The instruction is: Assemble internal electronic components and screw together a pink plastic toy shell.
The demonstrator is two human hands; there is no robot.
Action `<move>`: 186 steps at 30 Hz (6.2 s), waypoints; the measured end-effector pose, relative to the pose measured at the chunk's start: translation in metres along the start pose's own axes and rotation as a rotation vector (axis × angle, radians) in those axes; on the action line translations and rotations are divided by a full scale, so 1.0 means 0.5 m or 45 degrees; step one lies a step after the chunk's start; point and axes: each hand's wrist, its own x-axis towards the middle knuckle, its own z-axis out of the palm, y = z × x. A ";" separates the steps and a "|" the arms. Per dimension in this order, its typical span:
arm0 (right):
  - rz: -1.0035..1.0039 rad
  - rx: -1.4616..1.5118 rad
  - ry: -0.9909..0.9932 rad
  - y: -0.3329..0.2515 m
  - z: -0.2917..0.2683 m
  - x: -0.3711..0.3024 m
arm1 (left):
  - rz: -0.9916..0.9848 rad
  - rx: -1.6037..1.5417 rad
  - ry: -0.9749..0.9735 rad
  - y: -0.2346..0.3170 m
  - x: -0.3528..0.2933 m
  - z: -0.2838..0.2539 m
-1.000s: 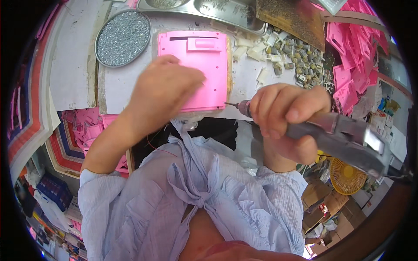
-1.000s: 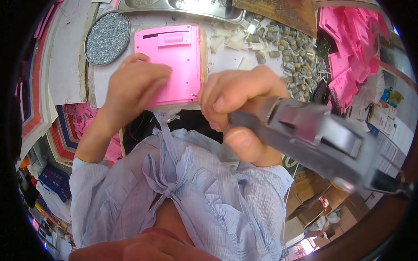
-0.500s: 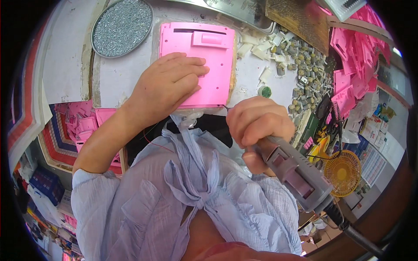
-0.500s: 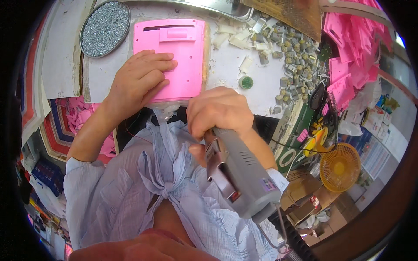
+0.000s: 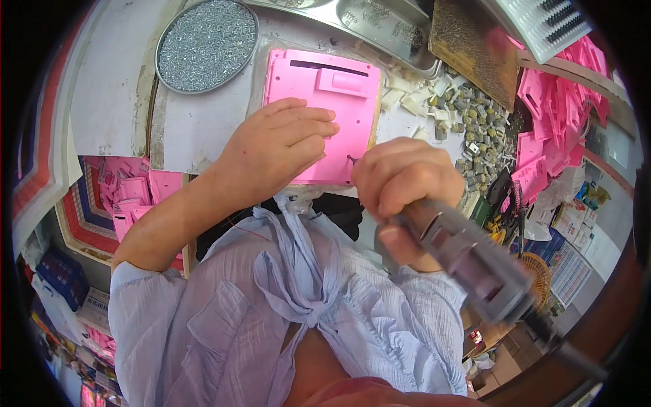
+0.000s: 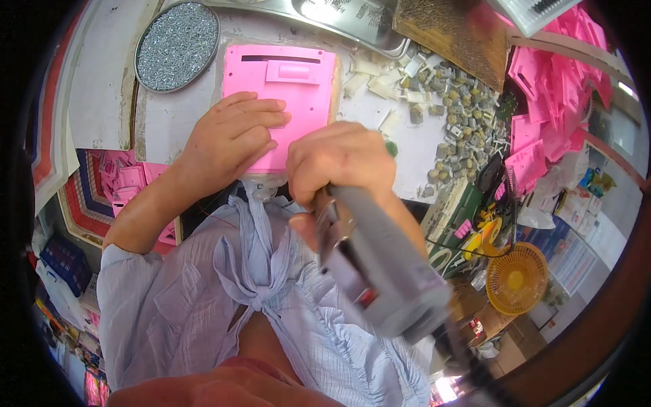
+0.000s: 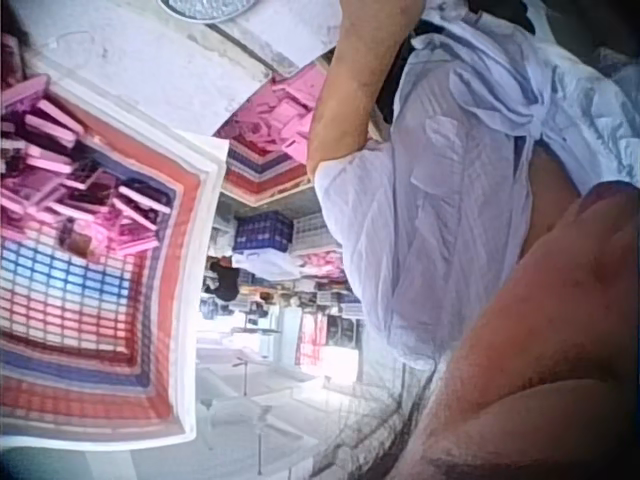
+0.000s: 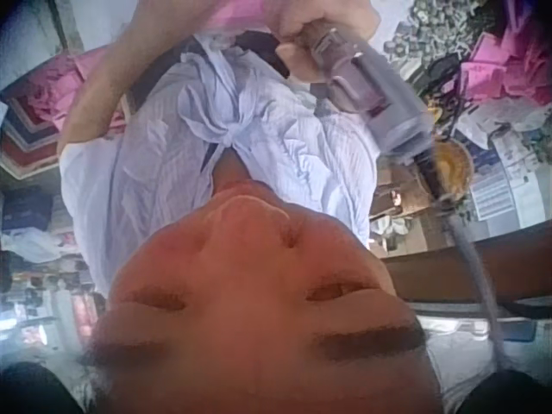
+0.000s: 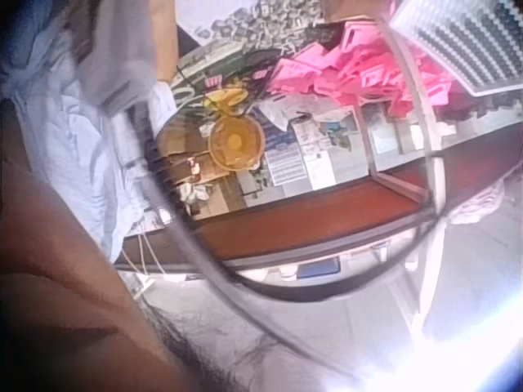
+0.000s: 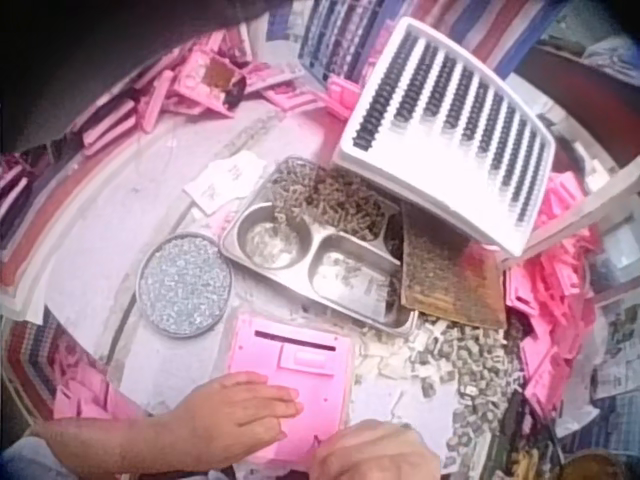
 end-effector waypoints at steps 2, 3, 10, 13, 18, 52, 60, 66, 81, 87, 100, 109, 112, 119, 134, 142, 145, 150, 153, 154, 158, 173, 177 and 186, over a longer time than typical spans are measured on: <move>-0.137 0.095 0.087 -0.015 -0.028 0.020 | 0.020 0.008 0.010 -0.005 0.006 -0.001; -0.143 0.100 0.138 -0.013 -0.033 0.025 | 0.030 0.013 0.016 -0.004 0.008 0.000; -0.054 -0.059 0.205 0.033 -0.044 0.049 | 0.026 -0.021 0.012 -0.005 0.003 0.003; -0.007 0.009 0.192 0.023 -0.046 0.055 | 0.018 -0.018 0.015 -0.007 0.001 0.009; -0.155 0.197 0.318 0.018 -0.102 0.117 | 0.022 -0.072 0.000 -0.008 -0.003 0.007; -0.165 0.234 0.131 0.067 0.017 0.227 | -0.327 0.305 0.659 -0.133 -0.019 -0.142; -0.057 0.209 0.186 0.144 0.020 0.249 | -0.581 0.601 0.492 -0.182 -0.054 -0.143; -0.016 -0.026 0.273 0.155 0.035 0.244 | -0.637 0.577 0.471 -0.196 -0.052 -0.136; 0.042 -0.049 0.210 0.130 0.051 0.198 | -0.392 0.419 0.609 -0.184 -0.063 -0.129; -0.188 0.333 0.057 0.022 0.057 0.225 | -0.158 0.111 0.363 -0.077 -0.058 -0.109; 0.017 0.321 0.084 -0.004 0.106 0.183 | -0.063 0.060 0.423 -0.035 -0.081 -0.103; 0.226 0.455 0.273 0.006 0.136 0.127 | -0.582 -0.160 0.472 -0.025 -0.130 -0.126; 0.244 0.229 0.269 0.019 0.146 0.127 | -0.512 -0.046 0.271 -0.034 -0.151 -0.126; 0.259 0.335 0.240 0.006 0.148 0.132 | -0.184 -0.080 0.399 -0.012 -0.118 -0.087; 0.046 0.285 0.143 -0.024 0.147 0.146 | -0.066 -0.267 0.673 0.002 -0.134 -0.040; 0.262 0.149 0.286 0.016 0.161 0.128 | -0.655 -0.287 0.627 -0.025 -0.178 -0.073; 0.320 0.126 0.292 0.033 0.166 0.118 | -0.605 -0.118 0.502 -0.026 -0.183 -0.072; 0.241 -0.122 0.129 0.046 0.181 0.117 | -0.452 -0.061 0.489 -0.021 -0.159 -0.062; 0.236 -0.140 0.094 0.052 0.166 0.105 | -0.360 0.004 0.475 -0.016 -0.156 -0.058; 0.238 -0.143 0.088 0.052 0.161 0.106 | -0.327 0.021 0.481 -0.015 -0.154 -0.054; 0.208 0.161 0.143 -0.003 0.147 0.114 | -0.286 -0.018 0.520 -0.001 -0.154 -0.036; 0.088 0.316 0.201 0.003 0.179 0.065 | -0.059 -0.058 0.190 -0.003 -0.109 -0.090; 0.085 0.009 0.164 0.022 0.201 0.054 | -0.059 0.084 -0.021 -0.016 -0.117 -0.075; 0.037 0.009 0.089 0.033 0.179 0.045 | -0.145 0.093 -0.008 0.004 -0.109 -0.070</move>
